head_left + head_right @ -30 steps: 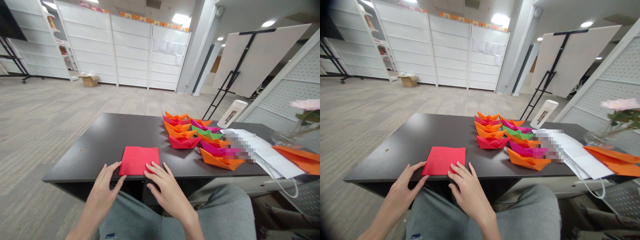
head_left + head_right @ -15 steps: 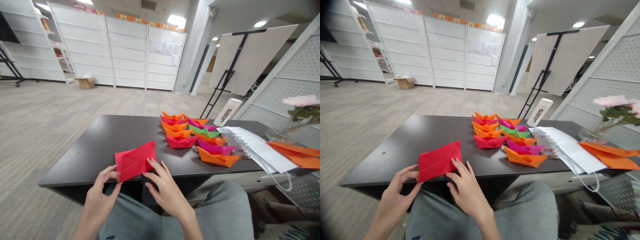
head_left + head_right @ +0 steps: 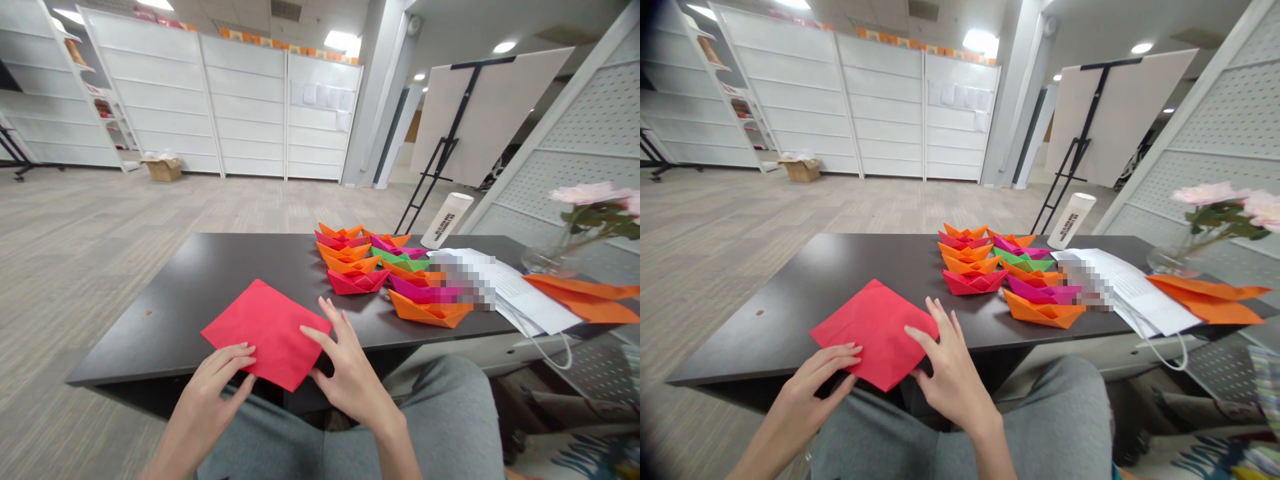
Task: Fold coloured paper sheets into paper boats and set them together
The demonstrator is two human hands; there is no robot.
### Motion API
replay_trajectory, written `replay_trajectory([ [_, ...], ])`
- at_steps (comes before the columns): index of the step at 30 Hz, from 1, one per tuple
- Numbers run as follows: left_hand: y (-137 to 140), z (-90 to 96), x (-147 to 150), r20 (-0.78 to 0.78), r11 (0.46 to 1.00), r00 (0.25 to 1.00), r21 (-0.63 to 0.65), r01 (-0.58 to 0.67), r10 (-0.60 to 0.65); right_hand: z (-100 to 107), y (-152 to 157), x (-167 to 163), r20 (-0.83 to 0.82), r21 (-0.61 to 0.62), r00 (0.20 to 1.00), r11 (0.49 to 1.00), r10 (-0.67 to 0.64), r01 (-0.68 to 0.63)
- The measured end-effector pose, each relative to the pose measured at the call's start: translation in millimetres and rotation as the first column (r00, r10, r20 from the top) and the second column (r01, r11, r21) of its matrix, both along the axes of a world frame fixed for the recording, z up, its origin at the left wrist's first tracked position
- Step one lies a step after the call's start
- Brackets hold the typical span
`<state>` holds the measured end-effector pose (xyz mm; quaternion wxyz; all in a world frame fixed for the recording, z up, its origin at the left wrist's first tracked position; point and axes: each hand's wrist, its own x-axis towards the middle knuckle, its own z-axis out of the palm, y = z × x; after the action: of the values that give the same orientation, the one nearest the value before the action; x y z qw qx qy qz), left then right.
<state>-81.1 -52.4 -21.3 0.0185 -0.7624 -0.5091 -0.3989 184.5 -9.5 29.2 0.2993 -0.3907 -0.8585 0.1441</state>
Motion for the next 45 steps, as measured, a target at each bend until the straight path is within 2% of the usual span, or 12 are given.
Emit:
replay_trajectory([
  [2, 0.2, 1.6, -0.3, 0.004, 1.000, 1.000, 0.004, 0.005, -0.005, 2.9, -1.1, -2.1, 0.064, -0.013, 0.996, 0.999, 0.054, -0.053],
  [5, 0.9, 2.3, -0.7, 0.004, 1.000, 1.000, 0.016, -0.007, 0.007, 5.7, -1.6, -6.8, 0.074, -0.055, 0.994, 0.995, 0.083, -0.079],
  [8, 1.8, -0.8, -1.0, 0.012, 0.999, 0.999, 0.013, -0.046, 0.046, 4.6, -0.6, -15.1, 0.004, -0.042, 1.000, 0.999, 0.023, -0.022],
  [14, 3.5, -6.2, 0.7, 0.045, 0.996, 0.995, 0.019, -0.092, 0.091, -8.0, 7.4, -41.5, -0.196, 0.030, 0.963, 0.980, -0.186, 0.195],
  [24, 4.0, -4.8, 3.1, -0.150, 1.000, 0.989, 0.029, -0.008, 0.012, -18.5, 16.6, -50.7, -0.191, 0.025, 0.935, 0.951, -0.298, 0.308],
  [26, 3.5, -2.4, 5.2, -0.180, 0.999, 0.984, 0.039, 0.015, -0.008, -17.0, 11.5, -50.3, -0.217, 0.029, 0.940, 0.961, -0.262, 0.274],
  [29, 1.3, 0.8, 9.8, -0.223, 0.999, 0.975, 0.045, 0.003, 0.007, -11.0, 0.8, -51.6, -0.210, 0.026, 0.967, 0.987, -0.148, 0.156],
  [33, -3.0, 2.4, 18.1, -0.275, 0.998, 0.960, 0.051, -0.028, 0.041, -5.0, -9.0, -55.1, -0.047, -0.008, 0.999, 1.000, -0.025, 0.025],
  [37, -5.5, 8.9, 20.8, -0.290, 0.999, 0.957, 0.040, 0.016, -0.004, -6.8, -8.5, -54.9, 0.086, -0.046, 0.996, 0.999, 0.008, -0.004],
  [41, -6.2, 17.8, 3.6, -0.301, 0.995, 0.949, -0.004, 0.099, -0.096, -3.2, -6.4, -44.9, 0.088, -0.094, 0.994, 0.994, 0.061, -0.053],
  [45, -3.9, 13.4, -32.3, -0.361, 0.992, 0.924, -0.048, 0.118, -0.128, 7.2, -5.6, -27.6, 0.083, -0.172, 0.991, 0.981, 0.106, -0.091],
])
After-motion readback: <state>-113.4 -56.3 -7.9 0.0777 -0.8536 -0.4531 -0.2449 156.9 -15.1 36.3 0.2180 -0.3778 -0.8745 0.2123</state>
